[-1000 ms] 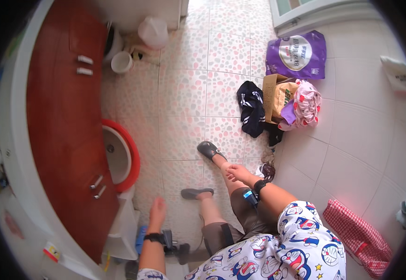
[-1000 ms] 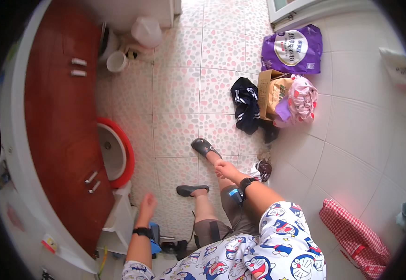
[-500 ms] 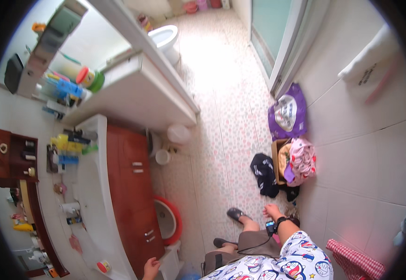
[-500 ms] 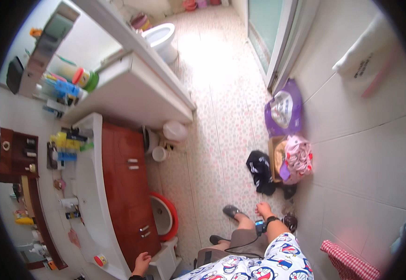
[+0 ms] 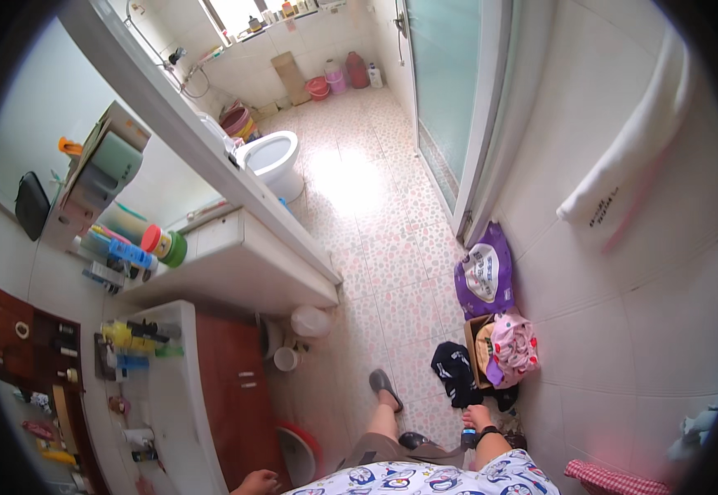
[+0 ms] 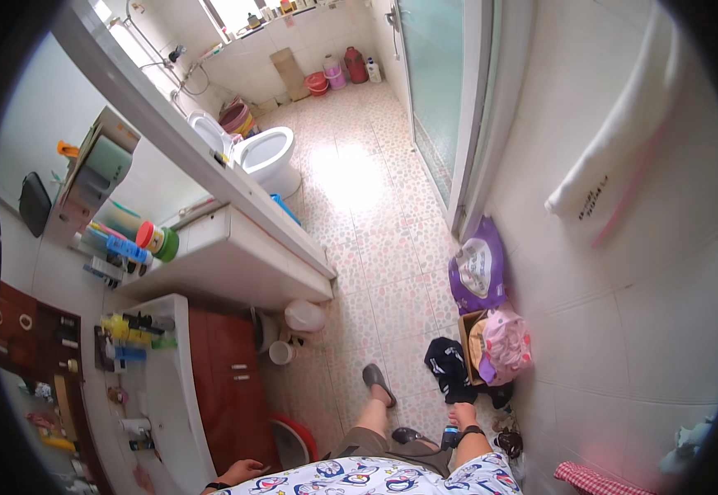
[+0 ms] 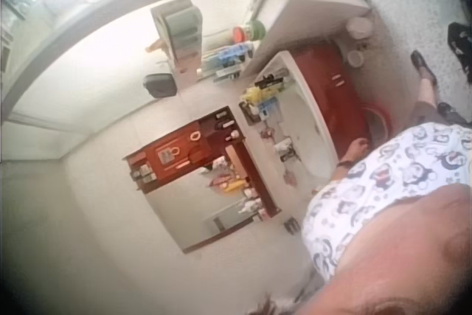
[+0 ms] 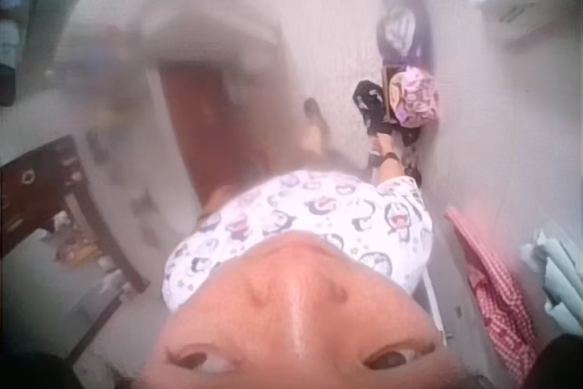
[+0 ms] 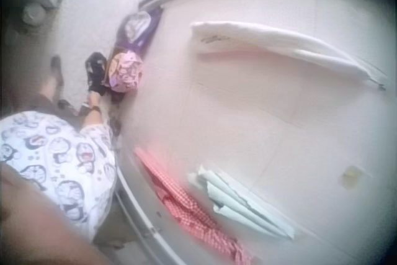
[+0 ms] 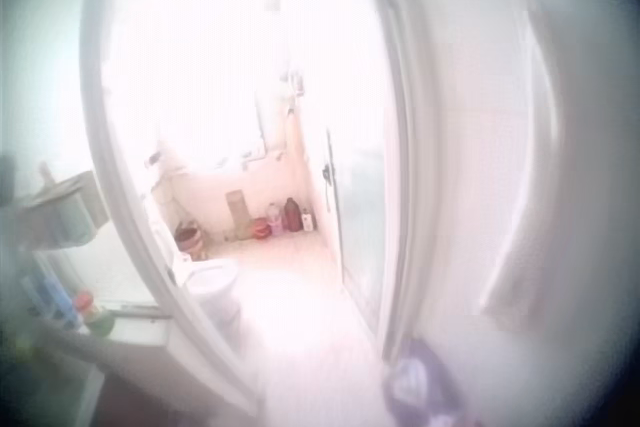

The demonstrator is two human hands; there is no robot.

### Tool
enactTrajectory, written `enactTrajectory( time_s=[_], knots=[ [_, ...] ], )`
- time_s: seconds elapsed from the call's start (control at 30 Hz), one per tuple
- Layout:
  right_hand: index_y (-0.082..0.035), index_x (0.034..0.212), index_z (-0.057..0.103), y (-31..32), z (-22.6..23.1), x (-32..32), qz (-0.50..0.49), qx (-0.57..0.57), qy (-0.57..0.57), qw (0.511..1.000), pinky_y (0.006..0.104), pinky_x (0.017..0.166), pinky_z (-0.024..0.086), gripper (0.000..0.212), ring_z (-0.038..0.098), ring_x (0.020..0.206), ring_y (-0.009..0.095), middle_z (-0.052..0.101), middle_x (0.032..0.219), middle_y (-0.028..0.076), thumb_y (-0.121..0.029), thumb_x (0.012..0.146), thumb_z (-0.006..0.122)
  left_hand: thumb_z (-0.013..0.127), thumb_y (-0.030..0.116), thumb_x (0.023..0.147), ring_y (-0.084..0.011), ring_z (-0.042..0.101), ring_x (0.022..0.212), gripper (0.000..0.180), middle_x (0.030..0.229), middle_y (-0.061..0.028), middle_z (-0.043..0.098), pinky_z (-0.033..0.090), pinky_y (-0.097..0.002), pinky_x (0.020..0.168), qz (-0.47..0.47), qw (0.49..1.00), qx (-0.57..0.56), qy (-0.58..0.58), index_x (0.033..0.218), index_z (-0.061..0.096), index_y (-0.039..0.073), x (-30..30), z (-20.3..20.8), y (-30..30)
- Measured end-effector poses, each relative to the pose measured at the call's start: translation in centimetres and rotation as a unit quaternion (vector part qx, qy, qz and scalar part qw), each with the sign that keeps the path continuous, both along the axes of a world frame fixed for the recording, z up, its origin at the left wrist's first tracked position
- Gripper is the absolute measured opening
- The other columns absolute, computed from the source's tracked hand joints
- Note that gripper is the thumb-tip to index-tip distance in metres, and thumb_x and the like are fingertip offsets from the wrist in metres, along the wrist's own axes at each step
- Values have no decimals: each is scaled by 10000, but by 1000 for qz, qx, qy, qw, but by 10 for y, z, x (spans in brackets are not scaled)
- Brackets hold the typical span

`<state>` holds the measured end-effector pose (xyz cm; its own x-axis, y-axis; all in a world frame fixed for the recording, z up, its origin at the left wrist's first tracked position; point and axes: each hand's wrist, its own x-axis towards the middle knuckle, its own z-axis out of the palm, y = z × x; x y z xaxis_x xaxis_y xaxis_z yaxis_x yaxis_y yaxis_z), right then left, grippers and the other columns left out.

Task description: The person uses a flat mop to clean the floor in a bedroom, moving it back and forth under the bed and around the room's edges.

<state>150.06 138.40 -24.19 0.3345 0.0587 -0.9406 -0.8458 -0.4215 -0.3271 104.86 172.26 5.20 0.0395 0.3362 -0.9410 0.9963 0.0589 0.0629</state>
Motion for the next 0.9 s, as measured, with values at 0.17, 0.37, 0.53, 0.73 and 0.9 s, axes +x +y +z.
enactTrajectory(
  time_s=[0.17,0.37,0.53,0.73,0.9],
  knots=[
    [-41,929,494,59,37,29,-21,-21,11,999,329,494,490,198,577,604,222,575,770,113,-176,785,489,612,108,705,-185,595,805,334,847,-115,619,488,-293,690,-154,977,85,-121,1019,556,8,-1,-75,118],
    [-62,946,501,132,30,60,-8,75,-27,997,320,492,484,176,578,621,212,579,747,94,-171,809,486,603,116,722,-164,603,716,304,803,-111,620,493,-274,612,37,969,157,-184,1003,572,5,169,-5,232],
    [-43,941,501,198,33,104,27,42,6,999,326,492,495,191,585,607,221,595,792,115,-184,814,483,583,83,707,-172,605,695,332,818,-113,615,487,-283,640,-13,973,146,-177,1033,562,23,199,5,252],
    [73,883,534,245,-7,199,73,24,41,996,343,497,512,217,609,628,278,601,788,177,-120,799,483,602,75,653,-227,589,831,505,929,-140,596,483,-304,701,-74,963,244,-88,1143,485,42,178,-8,225],
    [-18,915,533,361,-5,318,181,55,-28,981,347,516,486,225,594,662,264,591,769,159,-197,778,523,685,117,590,-204,575,840,698,875,-105,590,476,-309,725,223,947,232,6,1209,378,22,149,-20,149]
  ],
)
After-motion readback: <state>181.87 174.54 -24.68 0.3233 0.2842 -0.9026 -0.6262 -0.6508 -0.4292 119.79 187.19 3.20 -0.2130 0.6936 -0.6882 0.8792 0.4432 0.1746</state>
